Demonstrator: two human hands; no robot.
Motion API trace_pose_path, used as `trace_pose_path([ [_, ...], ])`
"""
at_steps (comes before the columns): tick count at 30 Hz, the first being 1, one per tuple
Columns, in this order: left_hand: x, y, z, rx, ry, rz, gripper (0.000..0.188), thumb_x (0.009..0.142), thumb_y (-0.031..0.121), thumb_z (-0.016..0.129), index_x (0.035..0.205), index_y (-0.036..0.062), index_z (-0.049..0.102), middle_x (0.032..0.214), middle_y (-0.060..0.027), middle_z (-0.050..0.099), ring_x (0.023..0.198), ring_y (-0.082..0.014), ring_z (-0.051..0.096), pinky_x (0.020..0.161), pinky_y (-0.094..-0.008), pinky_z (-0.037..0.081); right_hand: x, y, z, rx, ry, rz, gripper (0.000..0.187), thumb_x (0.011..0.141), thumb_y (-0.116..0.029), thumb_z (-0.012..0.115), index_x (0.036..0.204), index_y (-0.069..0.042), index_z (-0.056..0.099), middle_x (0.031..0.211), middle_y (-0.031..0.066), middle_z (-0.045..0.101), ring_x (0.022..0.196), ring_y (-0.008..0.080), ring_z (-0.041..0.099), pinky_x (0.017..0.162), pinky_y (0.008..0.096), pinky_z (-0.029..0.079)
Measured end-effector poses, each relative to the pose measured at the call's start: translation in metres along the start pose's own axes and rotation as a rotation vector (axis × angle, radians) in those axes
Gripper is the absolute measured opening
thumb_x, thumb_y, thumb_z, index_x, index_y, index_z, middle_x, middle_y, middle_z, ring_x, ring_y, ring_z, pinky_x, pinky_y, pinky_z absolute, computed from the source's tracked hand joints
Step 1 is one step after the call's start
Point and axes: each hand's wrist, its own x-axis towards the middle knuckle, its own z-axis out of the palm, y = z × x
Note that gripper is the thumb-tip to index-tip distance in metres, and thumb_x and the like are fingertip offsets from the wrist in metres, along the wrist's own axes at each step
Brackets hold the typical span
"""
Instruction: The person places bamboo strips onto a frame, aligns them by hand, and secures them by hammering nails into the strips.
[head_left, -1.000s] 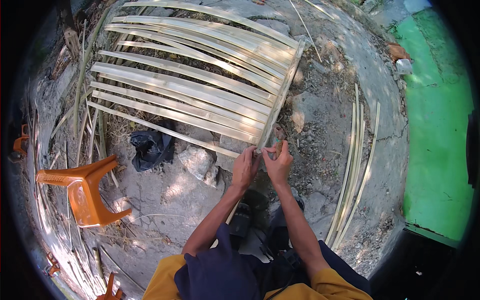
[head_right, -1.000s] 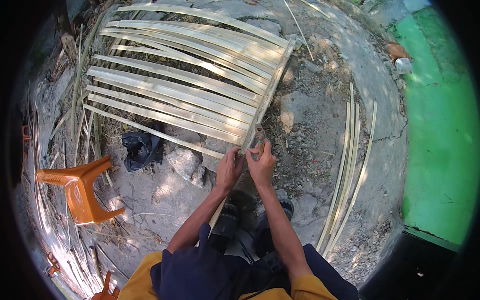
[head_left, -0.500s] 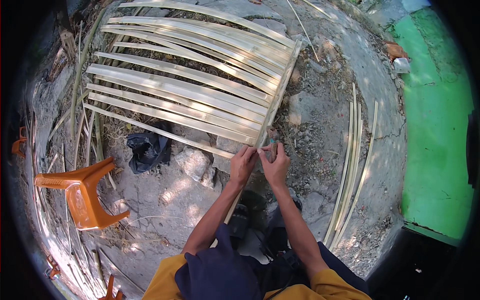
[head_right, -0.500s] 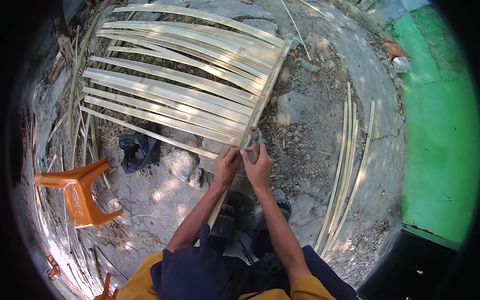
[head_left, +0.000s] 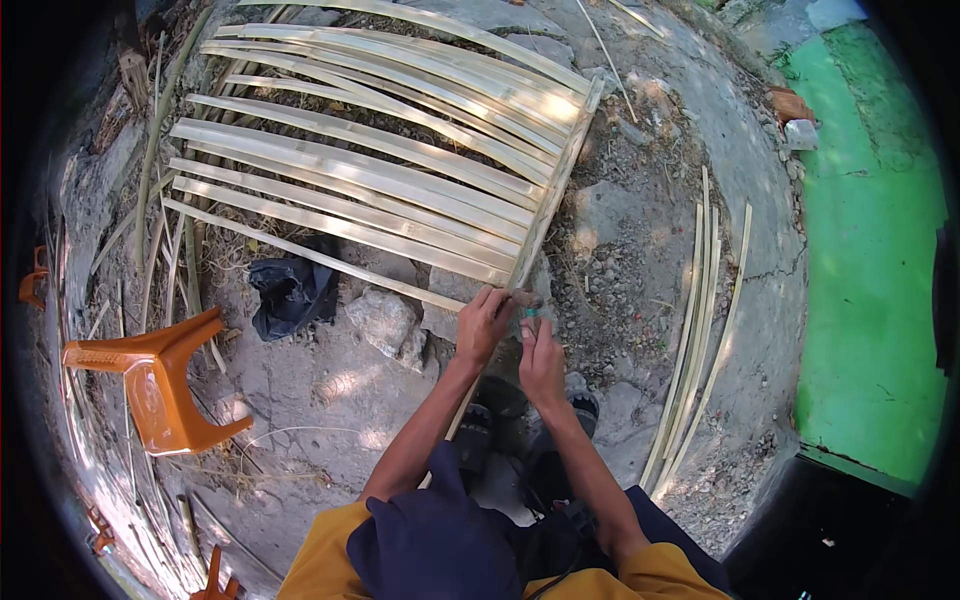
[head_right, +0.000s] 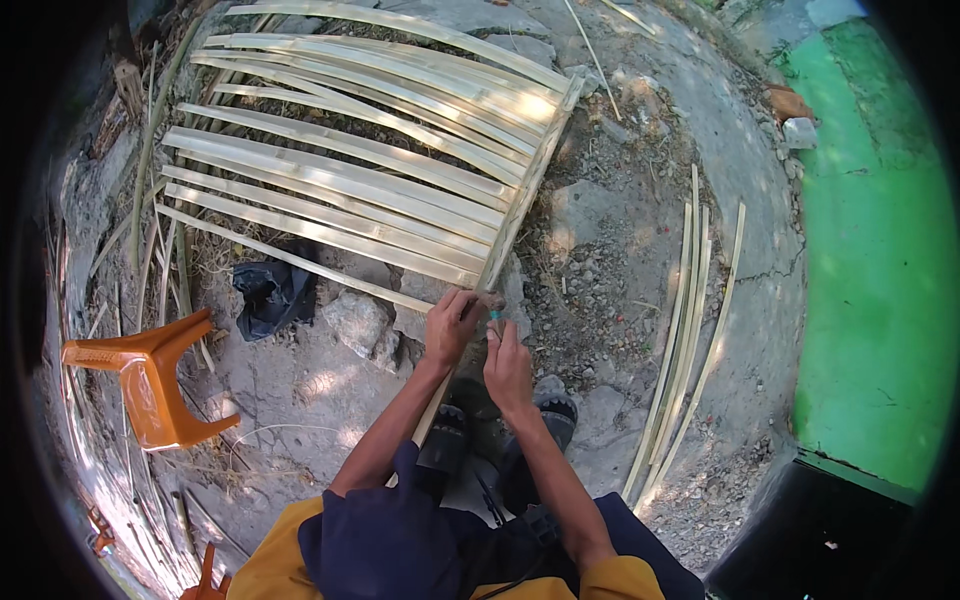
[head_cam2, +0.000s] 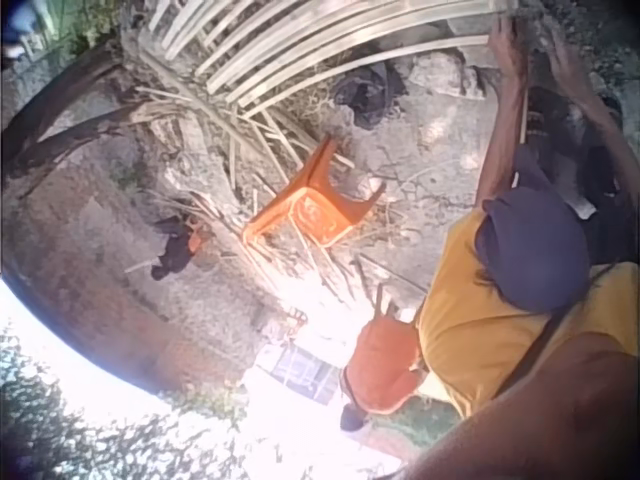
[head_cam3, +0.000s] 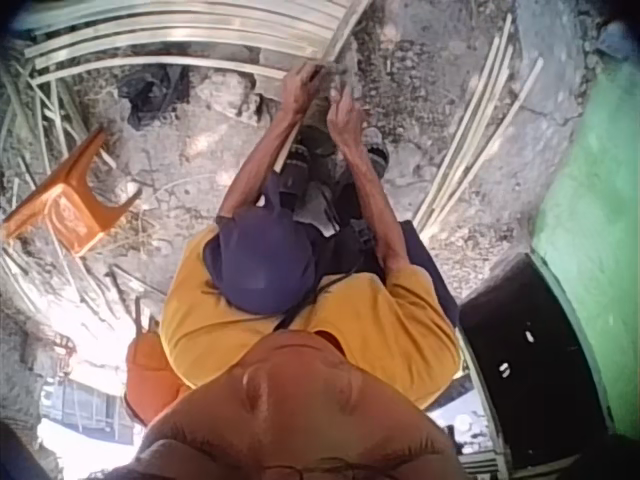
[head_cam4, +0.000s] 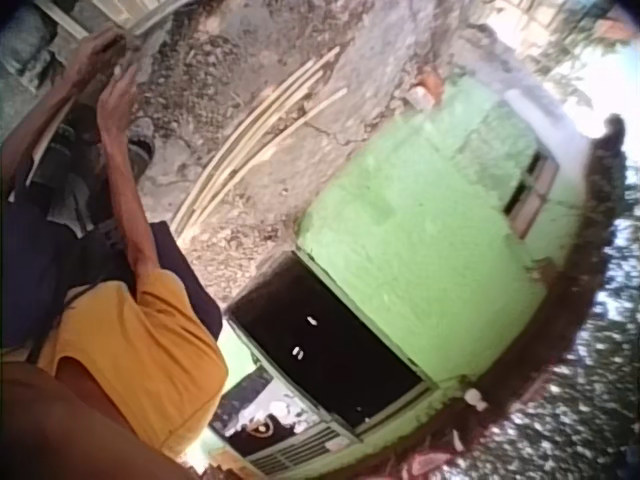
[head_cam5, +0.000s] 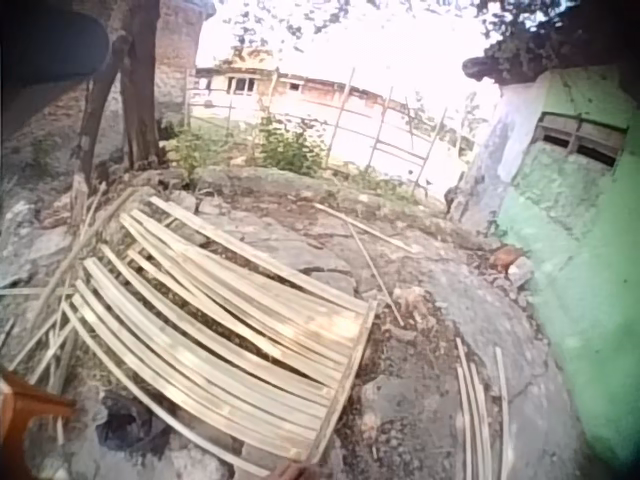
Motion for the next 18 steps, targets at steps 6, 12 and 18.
trace_pose_path([
  [6, 0.001, 0.002, -0.004, 0.011, -0.008, -0.037, 0.012, 0.087, 0.007, 0.078, 0.097, 0.004, 0.071, 0.087, -0.0137, 0.067, 0.073, -0.0352, 0.068, 0.063, -0.0417, 0.054, -0.012, -0.008, -0.005, 0.077, 0.193, -0.118, 0.026, 0.109, -0.017, 0.048, 0.124, 0.004, 0.052, 0.094, 0.0322, 0.068, 0.087, 0.0534, 0.067, 0.069, 0.0566, 0.051],
  [12, -0.002, 0.004, -0.005, -0.007, -0.003, -0.033, 0.011, 0.086, 0.007, 0.078, 0.095, 0.0036, 0.072, 0.084, -0.0133, 0.066, 0.073, -0.0345, 0.068, 0.063, -0.0417, 0.054, -0.018, -0.007, -0.004, 0.063, 0.079, -0.027, 0.025, 0.108, -0.016, 0.051, 0.123, 0.004, 0.052, 0.095, 0.0315, 0.068, 0.087, 0.0531, 0.067, 0.069, 0.0564, 0.051],
  [18, 0.001, -0.003, 0.0, -0.041, -0.032, -0.022, 0.01, 0.086, 0.005, 0.077, 0.094, 0.0044, 0.073, 0.083, -0.0118, 0.066, 0.07, -0.0315, 0.067, 0.061, -0.039, 0.053, -0.008, 0.006, 0.007, -0.002, 0.051, -0.068, 0.025, 0.107, -0.015, 0.051, 0.124, 0.004, 0.051, 0.094, 0.0315, 0.068, 0.086, 0.0533, 0.067, 0.068, 0.0562, 0.051],
])
